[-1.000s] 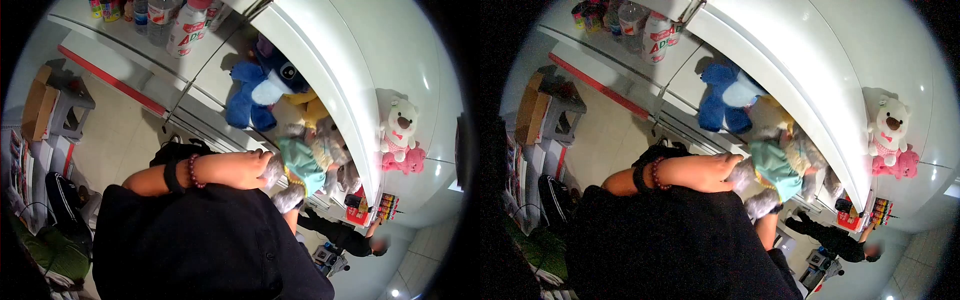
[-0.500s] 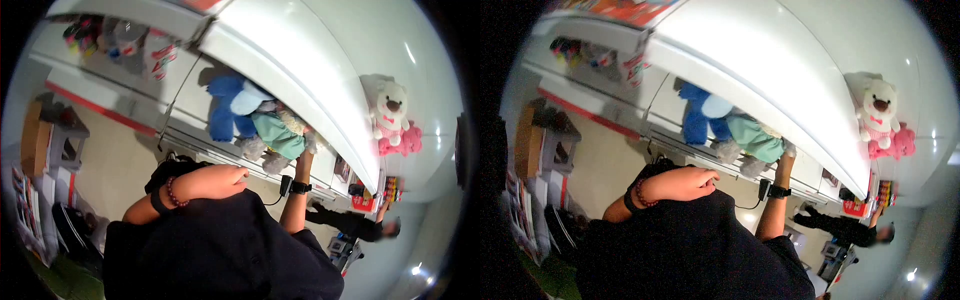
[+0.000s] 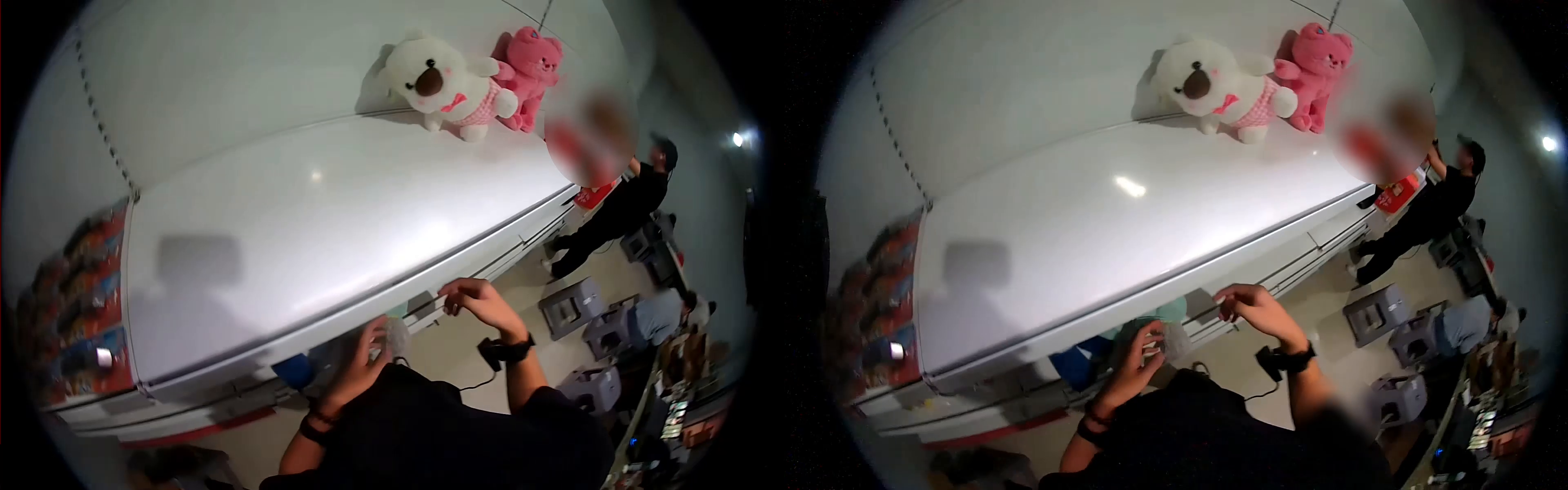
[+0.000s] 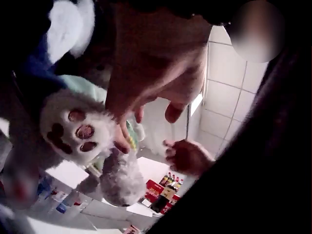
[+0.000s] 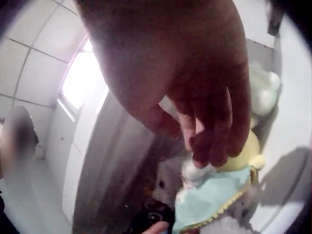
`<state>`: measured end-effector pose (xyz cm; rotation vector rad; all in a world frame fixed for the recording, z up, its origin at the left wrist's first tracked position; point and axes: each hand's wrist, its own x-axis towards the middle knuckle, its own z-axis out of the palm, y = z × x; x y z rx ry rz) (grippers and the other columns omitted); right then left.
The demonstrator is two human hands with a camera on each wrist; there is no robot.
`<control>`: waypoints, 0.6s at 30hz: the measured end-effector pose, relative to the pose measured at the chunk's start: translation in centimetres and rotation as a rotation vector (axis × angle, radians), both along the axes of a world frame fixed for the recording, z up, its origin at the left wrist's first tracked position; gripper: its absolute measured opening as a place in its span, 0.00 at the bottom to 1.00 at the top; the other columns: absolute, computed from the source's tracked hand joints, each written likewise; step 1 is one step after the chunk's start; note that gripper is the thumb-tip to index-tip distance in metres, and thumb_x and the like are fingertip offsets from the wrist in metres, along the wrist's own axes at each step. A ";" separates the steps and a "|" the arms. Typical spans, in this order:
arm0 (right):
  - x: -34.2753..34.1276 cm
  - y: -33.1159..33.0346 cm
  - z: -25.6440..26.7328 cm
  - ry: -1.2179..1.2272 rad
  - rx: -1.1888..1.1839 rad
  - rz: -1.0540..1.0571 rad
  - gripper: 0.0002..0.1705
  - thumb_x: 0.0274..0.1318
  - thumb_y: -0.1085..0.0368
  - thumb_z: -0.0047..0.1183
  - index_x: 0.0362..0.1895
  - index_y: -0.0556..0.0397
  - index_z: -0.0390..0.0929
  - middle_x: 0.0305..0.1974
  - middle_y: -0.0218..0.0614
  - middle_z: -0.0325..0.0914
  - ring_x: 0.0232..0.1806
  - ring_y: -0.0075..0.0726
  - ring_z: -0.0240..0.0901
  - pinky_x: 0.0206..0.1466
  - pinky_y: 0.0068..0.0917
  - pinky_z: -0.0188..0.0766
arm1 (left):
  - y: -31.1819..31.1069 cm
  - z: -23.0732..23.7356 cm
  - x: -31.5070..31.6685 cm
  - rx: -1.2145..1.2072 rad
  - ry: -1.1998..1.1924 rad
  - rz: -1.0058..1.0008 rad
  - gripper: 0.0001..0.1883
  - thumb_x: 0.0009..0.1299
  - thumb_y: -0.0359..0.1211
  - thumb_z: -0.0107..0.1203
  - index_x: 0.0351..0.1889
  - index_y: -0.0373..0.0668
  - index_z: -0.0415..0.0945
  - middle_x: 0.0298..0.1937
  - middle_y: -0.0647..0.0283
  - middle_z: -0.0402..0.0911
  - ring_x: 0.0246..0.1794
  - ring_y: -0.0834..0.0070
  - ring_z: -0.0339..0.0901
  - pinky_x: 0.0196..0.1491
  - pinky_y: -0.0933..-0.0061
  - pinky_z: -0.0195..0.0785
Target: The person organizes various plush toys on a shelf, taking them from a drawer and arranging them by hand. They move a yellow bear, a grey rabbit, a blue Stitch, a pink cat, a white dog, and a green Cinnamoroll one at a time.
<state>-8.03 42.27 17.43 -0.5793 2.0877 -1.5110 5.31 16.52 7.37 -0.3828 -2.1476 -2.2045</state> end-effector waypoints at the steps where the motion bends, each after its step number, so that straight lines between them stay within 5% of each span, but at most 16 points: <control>1: 0.4 0.5 2.2 -0.009 -0.020 0.062 0.14 0.66 0.68 0.47 0.50 0.61 0.78 0.35 0.36 0.82 0.37 0.26 0.77 0.41 0.25 0.75 | 0.0 -1.8 -1.3 -0.120 0.009 0.064 0.29 0.74 0.29 0.53 0.73 0.42 0.56 0.66 0.57 0.67 0.66 0.66 0.66 0.64 0.65 0.63; 5: -0.1 3.4 11.1 0.205 -0.140 0.259 0.14 0.61 0.72 0.51 0.50 0.61 0.79 0.38 0.37 0.83 0.39 0.29 0.79 0.44 0.26 0.76 | 1.8 -6.9 -5.8 0.013 -0.250 0.276 0.25 0.75 0.44 0.55 0.61 0.34 0.72 0.47 0.55 0.80 0.45 0.69 0.77 0.47 0.65 0.73; 8: -3.6 3.8 17.3 0.574 -0.024 0.098 0.15 0.52 0.66 0.56 0.45 0.57 0.80 0.38 0.34 0.82 0.41 0.31 0.80 0.44 0.26 0.76 | 1.8 -7.3 -8.3 -0.265 -0.160 0.209 0.21 0.75 0.36 0.53 0.63 0.35 0.69 0.54 0.60 0.77 0.56 0.74 0.73 0.57 0.71 0.67; 10: -7.7 3.2 20.9 0.850 0.046 0.060 0.21 0.51 0.68 0.57 0.52 0.55 0.76 0.45 0.36 0.80 0.47 0.31 0.78 0.45 0.26 0.76 | 2.0 -4.9 -9.0 -0.339 -0.233 0.191 0.20 0.76 0.37 0.52 0.62 0.36 0.70 0.55 0.59 0.78 0.56 0.73 0.74 0.57 0.71 0.67; 12: -13.4 2.3 22.5 1.353 0.217 -0.004 0.40 0.49 0.66 0.65 0.68 0.50 0.64 0.58 0.44 0.72 0.53 0.40 0.76 0.48 0.31 0.77 | 2.3 -4.1 -8.7 -0.317 -0.239 0.213 0.19 0.77 0.37 0.50 0.62 0.36 0.71 0.55 0.59 0.78 0.56 0.73 0.75 0.58 0.70 0.67; 15: -19.2 -1.6 25.1 1.419 0.419 -0.020 0.51 0.46 0.66 0.67 0.74 0.46 0.53 0.61 0.49 0.69 0.55 0.51 0.74 0.54 0.39 0.75 | 1.9 -6.5 -8.0 -0.295 -0.193 0.261 0.17 0.80 0.36 0.45 0.62 0.38 0.71 0.52 0.59 0.80 0.54 0.71 0.78 0.59 0.69 0.67; 18: -22.8 -4.9 25.0 1.314 0.539 0.073 0.51 0.39 0.70 0.66 0.71 0.48 0.57 0.57 0.50 0.71 0.51 0.55 0.75 0.54 0.42 0.74 | 2.6 -0.9 -6.2 -0.047 -0.310 0.129 0.18 0.81 0.37 0.43 0.61 0.38 0.72 0.51 0.59 0.81 0.53 0.71 0.78 0.60 0.69 0.67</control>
